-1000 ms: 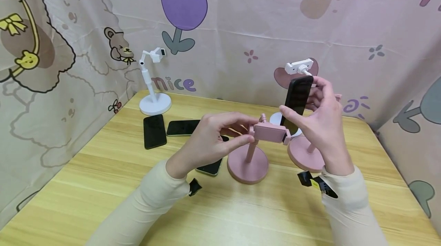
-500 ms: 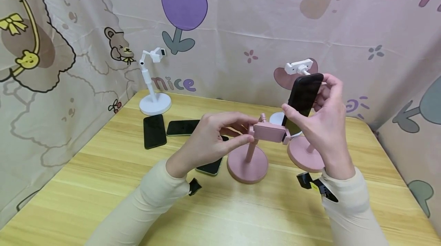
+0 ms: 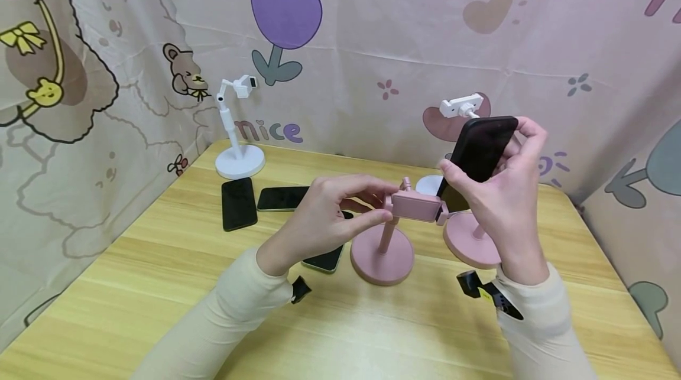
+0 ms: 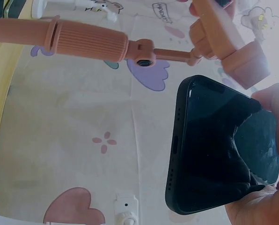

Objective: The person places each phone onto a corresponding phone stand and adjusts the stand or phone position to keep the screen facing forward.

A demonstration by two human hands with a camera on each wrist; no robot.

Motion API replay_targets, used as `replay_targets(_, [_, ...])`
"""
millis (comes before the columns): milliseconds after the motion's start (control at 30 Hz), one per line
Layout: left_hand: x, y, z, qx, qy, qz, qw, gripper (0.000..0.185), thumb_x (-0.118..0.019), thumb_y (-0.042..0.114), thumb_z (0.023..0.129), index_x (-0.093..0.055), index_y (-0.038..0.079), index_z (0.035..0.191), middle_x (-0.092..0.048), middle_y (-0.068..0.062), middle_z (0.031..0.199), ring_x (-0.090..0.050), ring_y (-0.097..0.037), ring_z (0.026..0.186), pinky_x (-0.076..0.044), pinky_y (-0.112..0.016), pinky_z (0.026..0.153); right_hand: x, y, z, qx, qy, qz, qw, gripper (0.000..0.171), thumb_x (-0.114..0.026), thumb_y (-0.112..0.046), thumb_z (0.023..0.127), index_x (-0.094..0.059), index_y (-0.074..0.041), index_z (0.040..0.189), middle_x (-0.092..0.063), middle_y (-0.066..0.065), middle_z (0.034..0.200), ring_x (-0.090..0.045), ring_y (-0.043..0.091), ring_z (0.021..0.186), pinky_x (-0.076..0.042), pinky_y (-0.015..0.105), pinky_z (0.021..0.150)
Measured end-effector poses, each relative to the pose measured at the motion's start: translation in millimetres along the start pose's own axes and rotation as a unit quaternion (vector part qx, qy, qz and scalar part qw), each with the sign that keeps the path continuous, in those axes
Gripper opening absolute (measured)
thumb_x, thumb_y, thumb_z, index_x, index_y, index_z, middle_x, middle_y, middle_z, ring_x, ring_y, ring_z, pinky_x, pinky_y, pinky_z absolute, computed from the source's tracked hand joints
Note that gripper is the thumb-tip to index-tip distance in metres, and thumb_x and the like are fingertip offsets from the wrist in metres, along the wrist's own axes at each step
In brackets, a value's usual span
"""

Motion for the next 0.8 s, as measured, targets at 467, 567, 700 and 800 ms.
replay_targets(467, [0.6, 0.7, 0.7, -0.008, 0.005, 0.003, 1.0, 0.032, -0.081, 0.011, 0.097, -0.077, 0.009, 0.128, -0.08, -0.003, 0.117, -0.076, -0.008, 0.097, -0.067, -0.026, 0.082, 4, -12, 0, 0.013, 0.024, 0.134, 0.991, 0.084, -0.09, 0.008, 0.073, -0.039, -0.018, 0.135, -0.071, 0.007, 0.108, -0.069, 0.017, 0.092, -0.055, 0.018, 0.08])
replay_targets(567, [0.5, 1.3, 0.9, -0.009, 0.004, 0.002, 0.9999, 0.031, -0.081, 0.011, 0.097, -0.077, 0.009, 0.128, -0.08, -0.003, 0.116, -0.076, -0.008, 0.097, -0.067, -0.026, 0.082, 5, -14, 0, 0.02, 0.031, 0.165, 0.986, 0.085, -0.089, 0.01, 0.072, -0.038, -0.015, 0.135, -0.071, 0.008, 0.109, -0.068, 0.018, 0.092, -0.055, 0.019, 0.081])
replay_targets(700, [0.5, 2.5, 1.4, -0.012, 0.005, 0.002, 0.9999, 0.032, -0.081, 0.011, 0.097, -0.077, 0.009, 0.128, -0.08, -0.004, 0.117, -0.076, -0.007, 0.096, -0.067, -0.025, 0.082, 7, -17, -1, 0.036, 0.039, 0.183, 0.982, 0.083, -0.089, 0.011, 0.072, -0.039, -0.014, 0.134, -0.071, 0.011, 0.107, -0.069, 0.019, 0.09, -0.056, 0.02, 0.08])
replay_targets(800, [0.0, 2.3, 1.7, -0.014, 0.005, 0.001, 0.9999, 0.032, -0.081, 0.01, 0.097, -0.077, 0.008, 0.128, -0.08, -0.004, 0.117, -0.076, -0.007, 0.095, -0.067, -0.025, 0.081, 10, -19, -1, 0.053, 0.044, 0.195, 0.978, 0.082, -0.088, 0.011, 0.073, -0.04, -0.013, 0.135, -0.07, 0.014, 0.107, -0.068, 0.022, 0.09, -0.057, 0.022, 0.08])
Point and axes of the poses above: each hand's wrist, its own z-axis towards the middle knuckle, its own x-axis out of the back of the hand, y = z × x, the point moved 6 cm from there along z, towards the middle knuckle
